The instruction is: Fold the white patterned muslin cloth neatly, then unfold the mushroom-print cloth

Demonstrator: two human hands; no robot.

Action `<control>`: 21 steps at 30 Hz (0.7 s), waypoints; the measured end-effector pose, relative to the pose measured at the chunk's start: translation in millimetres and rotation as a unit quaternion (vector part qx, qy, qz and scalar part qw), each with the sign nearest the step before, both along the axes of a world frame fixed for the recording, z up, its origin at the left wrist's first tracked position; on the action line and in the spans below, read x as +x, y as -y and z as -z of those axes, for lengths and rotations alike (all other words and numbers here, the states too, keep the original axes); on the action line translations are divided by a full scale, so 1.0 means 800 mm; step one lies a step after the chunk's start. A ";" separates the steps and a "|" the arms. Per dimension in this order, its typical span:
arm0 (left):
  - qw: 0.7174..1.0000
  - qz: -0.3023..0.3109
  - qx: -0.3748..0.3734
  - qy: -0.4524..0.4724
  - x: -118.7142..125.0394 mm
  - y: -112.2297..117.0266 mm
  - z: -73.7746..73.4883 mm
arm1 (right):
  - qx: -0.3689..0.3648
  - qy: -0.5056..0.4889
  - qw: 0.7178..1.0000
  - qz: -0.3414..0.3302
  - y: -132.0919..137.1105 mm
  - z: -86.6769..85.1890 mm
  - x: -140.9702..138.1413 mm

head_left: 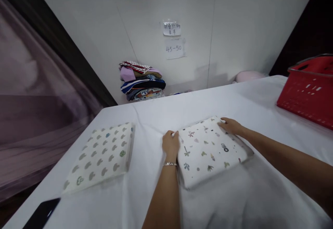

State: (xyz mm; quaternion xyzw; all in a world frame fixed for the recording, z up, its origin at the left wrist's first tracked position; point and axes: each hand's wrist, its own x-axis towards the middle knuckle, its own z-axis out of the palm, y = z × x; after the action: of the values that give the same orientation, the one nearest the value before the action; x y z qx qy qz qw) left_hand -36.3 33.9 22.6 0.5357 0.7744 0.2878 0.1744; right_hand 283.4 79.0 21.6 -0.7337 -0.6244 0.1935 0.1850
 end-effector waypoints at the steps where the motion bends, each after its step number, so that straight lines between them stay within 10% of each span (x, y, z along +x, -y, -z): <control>1: 1.000 0.000 -0.002 -0.002 0.000 0.000 -0.001 | -0.028 -0.010 1.000 0.000 0.018 0.000 0.006; 11: 1.000 0.020 -0.017 0.002 -0.001 -0.001 -0.012 | -0.079 -0.124 0.989 0.036 0.154 0.011 0.037; 21: 0.989 0.091 -0.112 -0.026 0.028 0.067 -0.027 | 0.060 -0.010 0.998 0.003 0.015 -0.041 0.044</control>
State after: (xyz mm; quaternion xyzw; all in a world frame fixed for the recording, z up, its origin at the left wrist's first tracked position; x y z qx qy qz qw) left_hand -13.8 -19.6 44.5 0.5882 0.7544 0.1682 0.2381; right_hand 318.8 67.2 54.8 -0.7209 -0.6312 0.1626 0.2355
